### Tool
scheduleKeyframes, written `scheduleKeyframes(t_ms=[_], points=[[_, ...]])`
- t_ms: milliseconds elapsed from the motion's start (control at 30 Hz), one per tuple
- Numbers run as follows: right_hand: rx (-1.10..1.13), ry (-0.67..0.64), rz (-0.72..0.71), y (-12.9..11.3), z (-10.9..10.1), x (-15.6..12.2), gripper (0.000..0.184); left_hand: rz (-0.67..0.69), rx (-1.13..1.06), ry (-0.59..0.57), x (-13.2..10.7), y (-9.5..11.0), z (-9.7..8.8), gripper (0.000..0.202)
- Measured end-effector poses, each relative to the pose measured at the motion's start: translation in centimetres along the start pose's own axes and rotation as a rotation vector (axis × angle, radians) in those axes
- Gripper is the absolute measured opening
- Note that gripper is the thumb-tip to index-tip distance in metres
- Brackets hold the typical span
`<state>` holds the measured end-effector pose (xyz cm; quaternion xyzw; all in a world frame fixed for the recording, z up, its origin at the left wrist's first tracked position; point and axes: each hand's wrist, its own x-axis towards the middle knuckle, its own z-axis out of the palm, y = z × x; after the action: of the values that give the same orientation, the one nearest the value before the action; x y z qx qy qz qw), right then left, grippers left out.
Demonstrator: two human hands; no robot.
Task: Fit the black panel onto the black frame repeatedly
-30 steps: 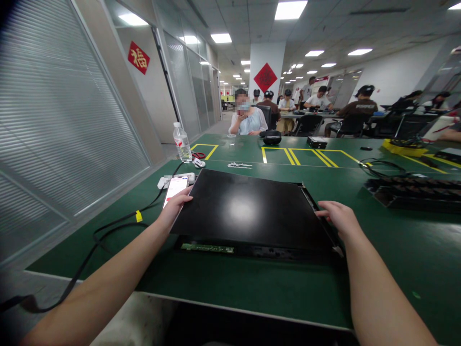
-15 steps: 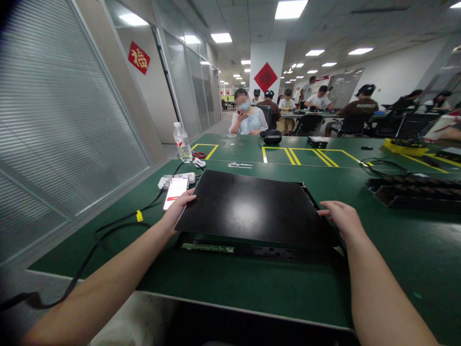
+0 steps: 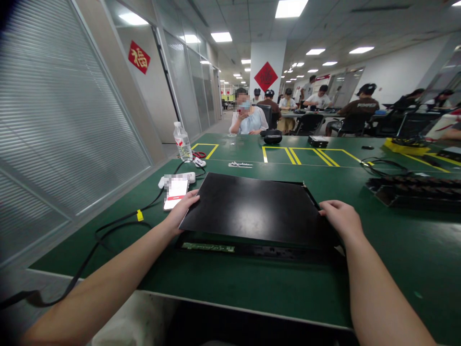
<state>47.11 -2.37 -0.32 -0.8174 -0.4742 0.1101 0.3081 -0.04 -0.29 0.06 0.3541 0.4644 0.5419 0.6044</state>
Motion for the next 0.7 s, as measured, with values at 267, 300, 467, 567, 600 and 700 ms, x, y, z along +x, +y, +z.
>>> scheduleKeyframes(t_ms=[267, 300, 467, 567, 600, 700], points=[[-0.158, -0.042, 0.046, -2.1, -0.4, -1.3, 0.034, -0.013, 0.001, 0.01, 0.1, 0.0, 0.1, 0.042], [-0.176, -0.044, 0.037, -2.0, -0.3, -1.3, 0.035, -0.016, 0.001, 0.005, 0.2, 0.0, 0.1, 0.044], [-0.304, -0.08, -0.02, -1.8, -0.2, -1.0, 0.036, -0.018, 0.003, -0.01, 0.3, -0.2, -0.1, 0.053], [-0.364, -0.099, -0.054, -2.0, -0.2, -1.1, 0.037, -0.007, 0.005, -0.015, 0.4, -0.3, -0.1, 0.052], [-0.374, -0.103, -0.056, -2.1, -0.2, -1.2, 0.038, -0.003, 0.008, -0.016, 0.4, -0.3, 0.0, 0.052], [-0.383, -0.11, -0.047, -2.2, -0.3, -1.3, 0.04, 0.002, 0.029, -0.001, 0.4, -0.4, 0.0, 0.051]])
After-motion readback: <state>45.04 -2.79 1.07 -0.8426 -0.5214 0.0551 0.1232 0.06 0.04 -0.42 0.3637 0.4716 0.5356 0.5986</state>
